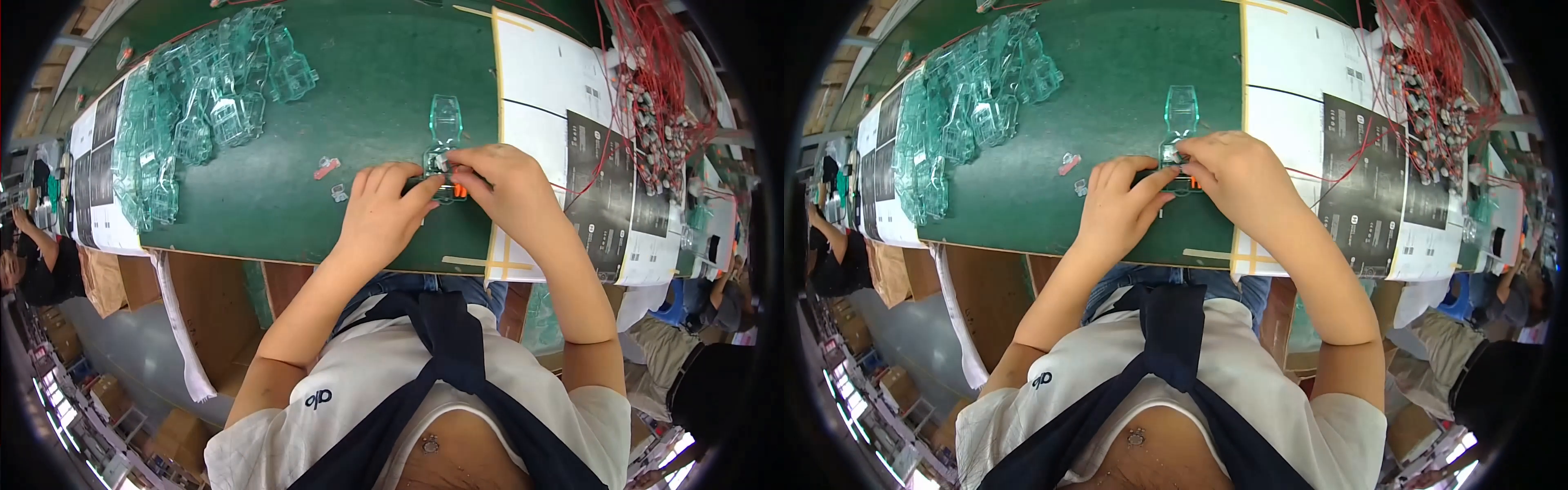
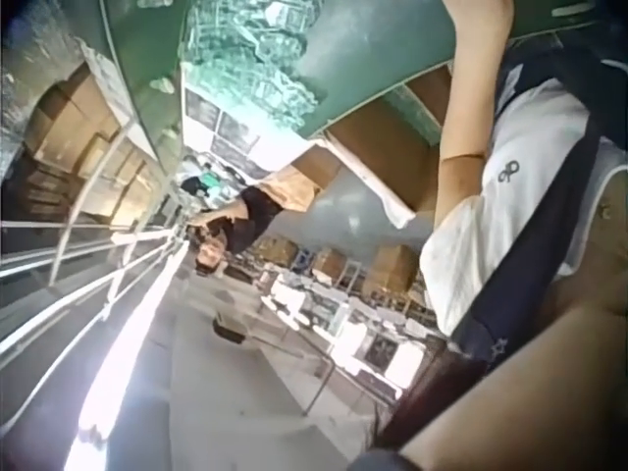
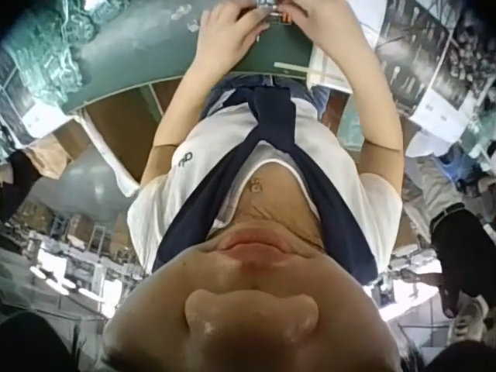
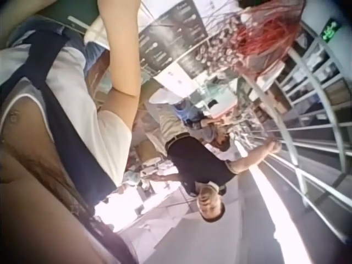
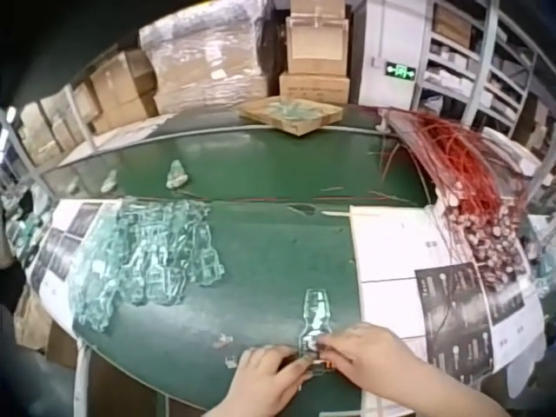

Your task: The person assembles electronic components by attaching wires to plastic housings by hand.

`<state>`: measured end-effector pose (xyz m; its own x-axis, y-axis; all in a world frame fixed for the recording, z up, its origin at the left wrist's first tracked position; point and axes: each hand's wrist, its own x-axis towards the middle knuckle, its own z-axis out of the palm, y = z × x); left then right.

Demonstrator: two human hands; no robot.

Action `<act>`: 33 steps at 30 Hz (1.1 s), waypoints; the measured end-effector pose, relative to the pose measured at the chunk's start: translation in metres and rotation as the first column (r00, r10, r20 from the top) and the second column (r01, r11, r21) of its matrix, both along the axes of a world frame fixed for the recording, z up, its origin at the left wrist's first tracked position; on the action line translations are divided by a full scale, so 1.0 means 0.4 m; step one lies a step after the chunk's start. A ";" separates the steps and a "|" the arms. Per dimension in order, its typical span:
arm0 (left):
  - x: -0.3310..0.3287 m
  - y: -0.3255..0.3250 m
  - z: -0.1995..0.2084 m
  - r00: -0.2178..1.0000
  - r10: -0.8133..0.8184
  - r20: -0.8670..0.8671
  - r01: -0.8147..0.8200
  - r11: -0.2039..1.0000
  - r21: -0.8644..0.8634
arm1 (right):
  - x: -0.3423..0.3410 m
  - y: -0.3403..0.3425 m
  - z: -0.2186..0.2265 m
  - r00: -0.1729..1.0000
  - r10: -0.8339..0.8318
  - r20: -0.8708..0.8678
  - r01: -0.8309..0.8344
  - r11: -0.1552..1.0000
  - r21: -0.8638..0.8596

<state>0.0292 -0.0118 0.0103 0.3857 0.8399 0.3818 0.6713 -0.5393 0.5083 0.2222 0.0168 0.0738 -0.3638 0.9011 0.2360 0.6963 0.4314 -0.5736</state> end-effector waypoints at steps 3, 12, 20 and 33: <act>-0.001 0.000 -0.005 1.000 0.007 -0.002 -0.007 0.999 0.036 | -0.024 0.019 -0.015 0.999 0.037 0.020 -0.036 0.997 -0.072; -0.005 0.007 -0.009 0.999 -0.034 0.010 0.034 0.999 0.008 | -0.038 0.055 0.039 0.966 0.066 0.251 0.001 0.966 -0.259; -0.006 0.008 -0.010 0.999 -0.036 0.003 0.036 0.999 0.020 | -0.018 0.068 -0.010 0.920 0.171 0.352 -0.188 0.982 0.013; -0.018 0.019 -0.014 0.997 -0.066 -0.034 0.067 0.997 0.028 | -0.021 0.048 -0.026 0.917 0.015 0.398 -0.116 0.966 0.233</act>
<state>0.0219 -0.0041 0.0046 0.4532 0.8007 0.3918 0.6498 -0.5976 0.4697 0.2136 0.0361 0.0635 -0.5286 0.8033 0.2744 0.8070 0.5758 -0.1311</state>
